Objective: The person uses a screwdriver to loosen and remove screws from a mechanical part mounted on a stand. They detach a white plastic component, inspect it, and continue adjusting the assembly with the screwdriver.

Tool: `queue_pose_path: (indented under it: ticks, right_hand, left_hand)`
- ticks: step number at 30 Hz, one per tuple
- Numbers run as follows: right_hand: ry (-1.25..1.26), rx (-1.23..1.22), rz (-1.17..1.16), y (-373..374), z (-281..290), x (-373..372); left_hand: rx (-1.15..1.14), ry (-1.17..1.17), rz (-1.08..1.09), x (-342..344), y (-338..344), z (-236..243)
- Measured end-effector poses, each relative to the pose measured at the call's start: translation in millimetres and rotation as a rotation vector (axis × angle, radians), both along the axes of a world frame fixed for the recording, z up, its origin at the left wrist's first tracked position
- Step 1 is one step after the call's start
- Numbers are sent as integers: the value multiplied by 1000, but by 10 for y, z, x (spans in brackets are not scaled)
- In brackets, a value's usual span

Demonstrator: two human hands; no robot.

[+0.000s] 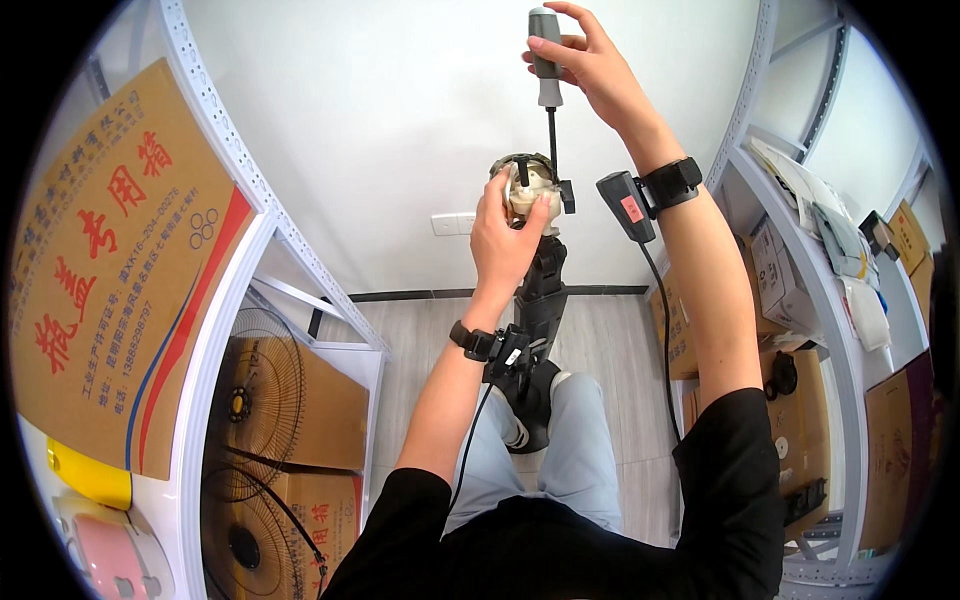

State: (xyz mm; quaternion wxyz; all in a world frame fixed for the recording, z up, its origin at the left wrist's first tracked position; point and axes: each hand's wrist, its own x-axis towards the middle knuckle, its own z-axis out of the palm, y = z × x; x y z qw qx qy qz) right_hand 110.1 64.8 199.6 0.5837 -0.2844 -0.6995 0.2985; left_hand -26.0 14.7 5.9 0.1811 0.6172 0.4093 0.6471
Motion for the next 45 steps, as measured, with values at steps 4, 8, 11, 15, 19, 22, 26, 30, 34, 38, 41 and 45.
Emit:
queue_pose_path:
  ticks: [4,8,11,15,19,22,26,30,34,38,41,45]
  right_hand:
    - [-35,74,107,199,-146,68]
    - [-14,58,125,225,-145,43]
    - [-106,128,40,204,-117,47]
    - [-93,64,44,92,-51,5]
    - [-140,-6,-45,-71,49,22]
    - [-15,112,162,111,-89,77]
    - [-22,78,177,171,-120,134]
    - [4,-42,235,80,-77,123]
    - [69,-107,295,-53,-48,92]
    - [21,-83,218,-82,-51,80]
    - [-57,-8,102,-157,-59,40]
    - [-68,-3,152,-155,-60,90]
  left_hand:
    - [27,-5,-2,11,17,-5]
    - [10,3,4,4,21,-14]
    - [6,5,-2,23,11,-2]
    - [32,-7,7,-10,41,-31]
    - [44,-17,-3,2,44,-46]
    - [51,-27,-14,25,42,-36]
    - [36,-8,-2,23,35,-37]
    - [38,-20,-13,11,20,-29]
    - [57,-27,-8,11,11,-32]
    - [66,-30,-15,24,24,-42]
    - [49,-5,0,9,-3,-18]
    - [42,-13,-11,23,1,-24]
